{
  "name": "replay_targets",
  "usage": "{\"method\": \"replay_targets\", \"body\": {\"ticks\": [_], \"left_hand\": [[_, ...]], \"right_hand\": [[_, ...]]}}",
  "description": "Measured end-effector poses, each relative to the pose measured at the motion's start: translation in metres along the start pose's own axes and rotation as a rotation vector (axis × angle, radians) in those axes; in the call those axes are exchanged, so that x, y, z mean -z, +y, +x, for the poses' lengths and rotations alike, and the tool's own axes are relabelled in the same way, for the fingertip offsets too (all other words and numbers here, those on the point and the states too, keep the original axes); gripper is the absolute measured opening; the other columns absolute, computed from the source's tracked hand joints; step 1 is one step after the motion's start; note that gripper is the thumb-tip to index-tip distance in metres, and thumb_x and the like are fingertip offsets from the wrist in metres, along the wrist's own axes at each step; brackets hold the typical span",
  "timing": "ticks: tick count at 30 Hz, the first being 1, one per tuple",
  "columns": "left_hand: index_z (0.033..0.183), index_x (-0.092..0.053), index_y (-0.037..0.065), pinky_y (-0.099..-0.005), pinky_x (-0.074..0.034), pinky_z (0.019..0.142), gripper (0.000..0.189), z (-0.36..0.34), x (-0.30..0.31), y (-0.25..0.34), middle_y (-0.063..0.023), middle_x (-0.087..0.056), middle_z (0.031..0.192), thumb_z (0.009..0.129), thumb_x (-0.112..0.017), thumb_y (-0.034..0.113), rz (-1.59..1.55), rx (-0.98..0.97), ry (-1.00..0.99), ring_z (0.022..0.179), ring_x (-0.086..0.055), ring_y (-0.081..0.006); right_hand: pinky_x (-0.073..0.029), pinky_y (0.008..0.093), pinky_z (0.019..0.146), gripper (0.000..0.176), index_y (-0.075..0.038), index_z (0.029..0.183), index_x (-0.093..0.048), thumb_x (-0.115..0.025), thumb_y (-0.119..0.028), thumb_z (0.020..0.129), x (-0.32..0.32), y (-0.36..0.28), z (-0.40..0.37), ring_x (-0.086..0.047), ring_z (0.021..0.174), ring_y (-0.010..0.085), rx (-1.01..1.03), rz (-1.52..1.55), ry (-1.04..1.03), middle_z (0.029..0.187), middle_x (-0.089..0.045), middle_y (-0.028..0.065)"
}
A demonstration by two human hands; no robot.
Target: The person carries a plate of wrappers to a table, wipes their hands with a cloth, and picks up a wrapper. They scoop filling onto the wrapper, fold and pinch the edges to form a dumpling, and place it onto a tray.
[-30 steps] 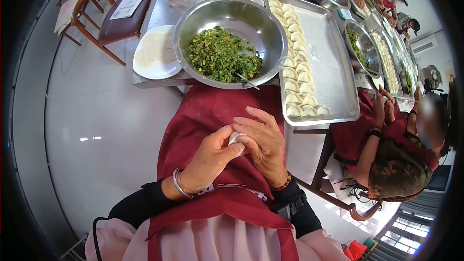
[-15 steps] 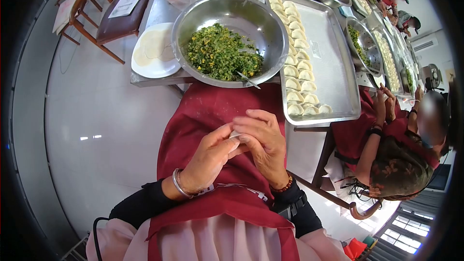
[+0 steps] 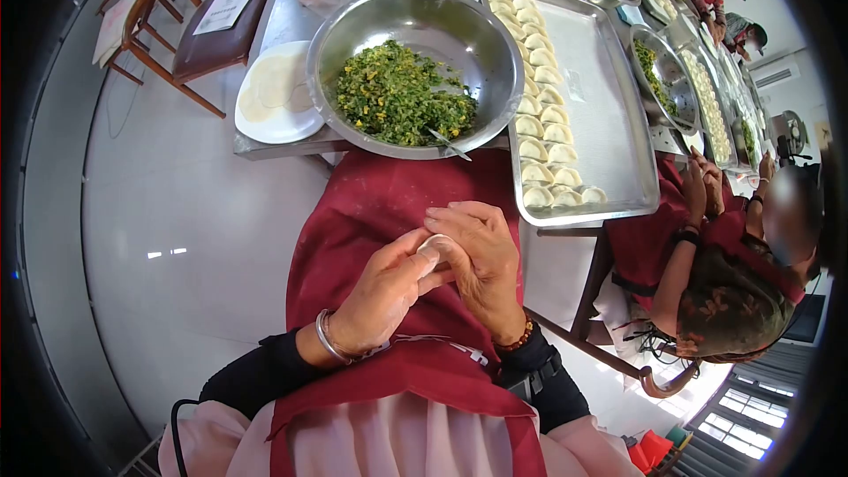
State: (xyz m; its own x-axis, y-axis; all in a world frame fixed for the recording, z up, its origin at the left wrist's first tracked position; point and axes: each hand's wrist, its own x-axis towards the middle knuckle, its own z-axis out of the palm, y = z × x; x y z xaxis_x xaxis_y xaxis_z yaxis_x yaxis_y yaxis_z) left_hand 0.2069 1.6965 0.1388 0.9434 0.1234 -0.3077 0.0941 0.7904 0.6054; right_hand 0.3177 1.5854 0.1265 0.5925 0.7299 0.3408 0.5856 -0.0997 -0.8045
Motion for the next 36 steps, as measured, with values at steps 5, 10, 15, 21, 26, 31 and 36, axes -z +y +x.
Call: {"method": "replay_targets", "body": {"ticks": [5, 10, 15, 21, 26, 31, 36], "left_hand": [[0.13, -0.042, -0.004, -0.0378, -0.04, 0.106, 0.034, 0.001, 0.002, 0.002, -0.0103, -0.053, 0.122, 0.099, -0.04, 0.011, -0.066, -0.015, -0.042, 0.117, -0.052, -0.0179], [0.129, -0.044, -0.004, -0.0364, -0.042, 0.103, 0.033, 0.001, -0.001, 0.001, -0.0085, -0.054, 0.119, 0.097, -0.044, 0.007, -0.046, 0.025, -0.011, 0.114, -0.053, -0.0163], [0.126, -0.045, -0.003, -0.0341, -0.045, 0.099, 0.032, 0.0, -0.003, 0.002, -0.0077, -0.054, 0.116, 0.095, -0.045, 0.003, 0.034, 0.034, 0.063, 0.109, -0.055, -0.0148], [0.126, -0.045, -0.003, -0.0337, -0.043, 0.103, 0.031, 0.001, -0.002, 0.003, -0.008, -0.054, 0.117, 0.095, -0.045, 0.003, -0.019, 0.054, 0.017, 0.112, -0.054, -0.0156], [0.13, -0.042, -0.002, -0.0369, -0.04, 0.105, 0.037, 0.0, -0.001, 0.005, -0.0075, -0.053, 0.121, 0.094, -0.046, 0.003, -0.008, 0.078, 0.009, 0.116, -0.052, -0.0165], [0.126, -0.048, -0.003, -0.0294, -0.046, 0.095, 0.032, 0.001, 0.001, 0.003, -0.0065, -0.056, 0.116, 0.096, -0.048, 0.005, 0.119, 0.081, 0.068, 0.107, -0.055, -0.0124], [0.124, -0.048, -0.002, -0.028, -0.046, 0.098, 0.031, 0.001, 0.006, -0.002, -0.0056, -0.054, 0.115, 0.093, -0.048, -0.001, 0.362, 0.058, 0.025, 0.11, -0.055, -0.0123]], "right_hand": [[-0.049, 0.0371, 0.083, 0.027, -0.004, 0.105, -0.069, -0.069, -0.012, 0.08, 0.004, -0.013, 0.005, -0.058, 0.1, 0.0294, -0.016, -0.059, 0.082, 0.106, -0.068, 0.0079], [-0.049, 0.0378, 0.084, 0.027, -0.004, 0.105, -0.069, -0.069, -0.013, 0.08, 0.005, -0.003, 0.002, -0.058, 0.1, 0.0302, 0.053, -0.119, 0.006, 0.108, -0.068, 0.0077], [-0.049, 0.0374, 0.085, 0.025, -0.004, 0.103, -0.069, -0.069, -0.013, 0.08, 0.002, -0.01, 0.003, -0.058, 0.102, 0.0304, -0.067, 0.036, 0.096, 0.107, -0.069, 0.0072], [-0.049, 0.0382, 0.083, 0.028, -0.004, 0.106, -0.068, -0.068, -0.015, 0.081, 0.001, -0.001, 0.002, -0.059, 0.101, 0.0297, 0.085, -0.126, -0.019, 0.109, -0.068, 0.0064], [-0.048, 0.0376, 0.085, 0.031, -0.004, 0.108, -0.067, -0.068, -0.018, 0.08, 0.009, -0.004, -0.001, -0.058, 0.101, 0.0291, 0.124, -0.241, 0.007, 0.108, -0.068, 0.0061], [-0.047, 0.0358, 0.086, 0.03, -0.006, 0.108, -0.068, -0.07, -0.016, 0.079, 0.007, -0.011, -0.002, -0.058, 0.102, 0.0269, 0.019, -0.077, 0.02, 0.108, -0.068, 0.0047], [-0.046, 0.0343, 0.088, 0.018, -0.007, 0.097, -0.072, -0.071, -0.011, 0.079, 0.004, 0.0, -0.006, -0.06, 0.1, 0.0245, -0.007, 0.148, -0.025, 0.101, -0.07, 0.0051]]}}
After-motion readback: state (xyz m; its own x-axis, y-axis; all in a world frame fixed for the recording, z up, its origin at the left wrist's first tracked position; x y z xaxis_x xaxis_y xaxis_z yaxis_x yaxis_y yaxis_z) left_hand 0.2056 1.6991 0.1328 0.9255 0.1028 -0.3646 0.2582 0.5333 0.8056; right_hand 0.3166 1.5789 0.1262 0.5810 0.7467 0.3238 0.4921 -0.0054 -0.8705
